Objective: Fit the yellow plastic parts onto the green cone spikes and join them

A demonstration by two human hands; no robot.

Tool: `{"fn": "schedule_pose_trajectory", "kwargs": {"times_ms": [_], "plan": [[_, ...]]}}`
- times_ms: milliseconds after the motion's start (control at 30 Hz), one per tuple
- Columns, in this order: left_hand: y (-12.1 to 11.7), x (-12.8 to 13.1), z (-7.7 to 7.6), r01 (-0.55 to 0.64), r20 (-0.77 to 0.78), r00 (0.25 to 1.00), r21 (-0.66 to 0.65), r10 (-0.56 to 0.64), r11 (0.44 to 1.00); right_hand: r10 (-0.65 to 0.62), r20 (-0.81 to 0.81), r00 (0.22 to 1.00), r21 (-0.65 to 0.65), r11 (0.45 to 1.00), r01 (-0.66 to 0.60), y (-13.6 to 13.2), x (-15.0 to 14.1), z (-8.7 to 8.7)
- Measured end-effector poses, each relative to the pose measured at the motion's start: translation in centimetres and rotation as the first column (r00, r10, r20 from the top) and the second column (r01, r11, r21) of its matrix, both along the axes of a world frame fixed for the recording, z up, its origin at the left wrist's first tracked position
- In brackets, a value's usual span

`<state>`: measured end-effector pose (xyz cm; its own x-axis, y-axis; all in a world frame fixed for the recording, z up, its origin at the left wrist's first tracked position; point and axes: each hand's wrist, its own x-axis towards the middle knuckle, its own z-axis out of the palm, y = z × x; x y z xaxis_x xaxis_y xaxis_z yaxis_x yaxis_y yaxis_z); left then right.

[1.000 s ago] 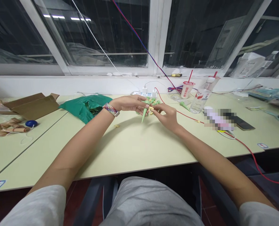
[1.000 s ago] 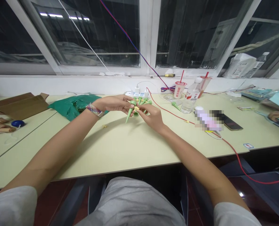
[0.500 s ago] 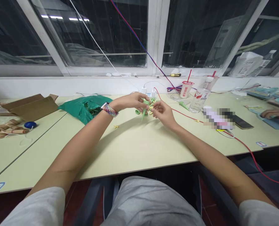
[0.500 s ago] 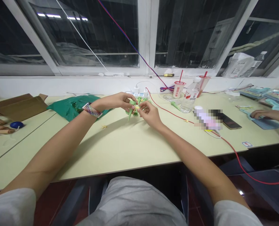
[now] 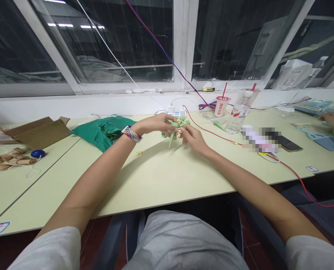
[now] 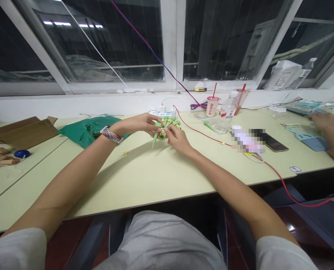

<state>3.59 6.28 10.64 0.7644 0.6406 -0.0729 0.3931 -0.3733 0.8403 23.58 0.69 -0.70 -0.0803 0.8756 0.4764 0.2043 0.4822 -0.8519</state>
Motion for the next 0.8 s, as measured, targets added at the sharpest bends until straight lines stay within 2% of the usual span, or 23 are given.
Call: {"fn": "schedule_pose_trajectory", "kwargs": {"times_ms": [67, 133, 233, 300, 333, 367, 400, 467, 533, 600, 633, 700, 733, 800], "plan": [[0.0, -0.1, -0.1, 0.031, 0.010, 0.999, -0.049, -0.030, 0.998, -0.023, 0.083, 0.996, 0.084, 0.996, 0.016, -0.4, 0.0, 0.1], [0.2, -0.1, -0.3, 0.065, 0.019, 0.998, -0.054, -0.064, 0.996, -0.009, 0.071, 0.997, 0.079, 0.997, 0.004, -0.6, -0.3, 0.2], [0.3, 0.1, -0.6, 0.095, 0.013, 0.995, 0.085, -0.097, 0.992, 0.081, -0.135, 0.988, -0.142, 0.985, -0.100, 0.0, -0.8, 0.3], [0.3, 0.4, -0.7, 0.096, -0.004, 0.995, 0.207, -0.097, 0.974, 0.135, -0.257, 0.957, -0.305, 0.928, -0.212, 0.5, -0.9, 0.3], [0.2, 0.6, -0.7, 0.085, -0.010, 0.996, 0.239, -0.086, 0.967, 0.144, -0.275, 0.951, -0.349, 0.906, -0.238, 0.6, -0.8, 0.4], [0.1, 0.7, -0.8, 0.065, -0.010, 0.998, 0.242, -0.065, 0.968, 0.135, -0.260, 0.956, -0.355, 0.908, -0.225, 0.6, -0.7, 0.4], [0.0, 0.9, -0.8, 0.038, 0.000, 0.999, 0.213, -0.039, 0.976, 0.105, -0.212, 0.972, -0.317, 0.933, -0.170, 0.5, -0.5, 0.4], [-0.3, 1.1, -0.8, 0.003, 0.046, 0.999, 0.083, -0.007, 0.997, -0.002, -0.033, 0.999, -0.123, 0.992, -0.002, 0.0, -0.2, 0.4], [-0.4, 1.2, -1.0, 0.020, 0.098, 0.995, -0.074, -0.013, 0.997, -0.129, 0.142, 0.981, 0.127, 0.986, 0.111, -0.4, 0.1, 0.4], [-0.4, 1.3, -1.3, 0.049, 0.126, 0.992, -0.144, -0.030, 0.988, -0.185, 0.210, 0.960, 0.245, 0.961, 0.131, -0.6, 0.2, 0.4], [-0.3, 1.4, -1.5, 0.048, 0.125, 0.992, -0.123, -0.032, 0.991, -0.171, 0.187, 0.967, 0.228, 0.965, 0.126, -0.5, 0.1, 0.3], [-0.1, 1.6, -1.9, 0.019, 0.113, 0.993, 0.057, -0.025, 0.998, -0.071, 0.055, 0.996, 0.056, 0.996, 0.068, 0.1, 0.0, 0.3], [0.0, 1.8, -2.2, 0.006, 0.105, 0.994, 0.195, -0.027, 0.981, -0.001, -0.032, 0.999, -0.069, 0.998, -0.002, 0.4, -0.1, 0.3], [0.0, 2.1, -2.6, -0.013, 0.098, 0.995, 0.445, -0.034, 0.895, 0.109, -0.188, 0.976, -0.278, 0.947, -0.160, 1.0, -0.2, 0.4]]}}
